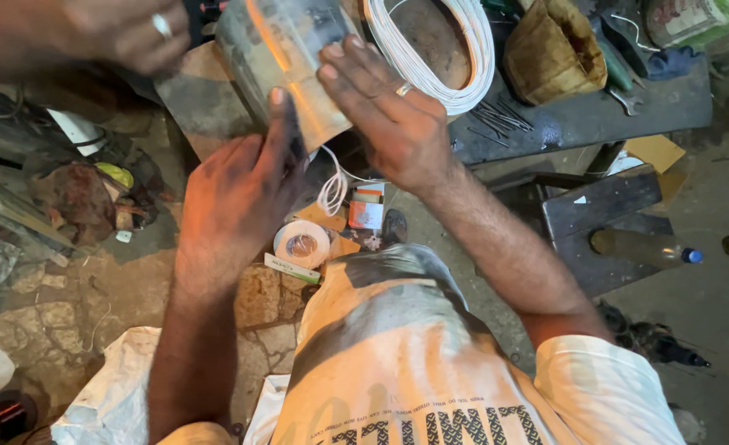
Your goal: The person is assembling electrical components, including a metal cylinder, white wires, and a white plastic strip. They use pliers to cut and manipulate the wires, and a screwdriver to adjust connections. The person also handles a white plastic strip, possibly for insulation or labeling.
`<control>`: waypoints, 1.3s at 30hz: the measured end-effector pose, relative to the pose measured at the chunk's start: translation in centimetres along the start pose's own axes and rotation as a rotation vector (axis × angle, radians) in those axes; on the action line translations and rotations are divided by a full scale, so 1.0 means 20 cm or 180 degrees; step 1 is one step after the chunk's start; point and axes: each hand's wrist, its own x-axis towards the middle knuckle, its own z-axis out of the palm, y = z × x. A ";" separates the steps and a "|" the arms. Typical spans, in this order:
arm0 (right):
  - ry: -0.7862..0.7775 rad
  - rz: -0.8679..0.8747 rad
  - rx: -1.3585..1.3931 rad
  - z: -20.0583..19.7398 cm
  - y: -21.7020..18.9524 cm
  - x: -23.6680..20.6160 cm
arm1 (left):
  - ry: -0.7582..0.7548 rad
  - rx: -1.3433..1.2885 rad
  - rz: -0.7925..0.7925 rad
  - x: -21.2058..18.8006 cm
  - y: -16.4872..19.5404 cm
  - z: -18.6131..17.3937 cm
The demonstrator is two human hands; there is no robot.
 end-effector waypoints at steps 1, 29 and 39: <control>0.0069 0.0140 0.0090 0.00 -0.01 -0.01 | -0.0048 0.0148 0.0124 0.02 0.00 -0.01; 0.0961 0.1660 0.0929 -0.31 0.50 -0.37 | -0.1915 -0.1156 -0.1893 -0.51 0.26 0.50; 0.0613 0.2169 -0.0011 -0.76 0.76 -0.79 | -0.0482 -0.2558 -0.3103 -0.68 0.47 1.13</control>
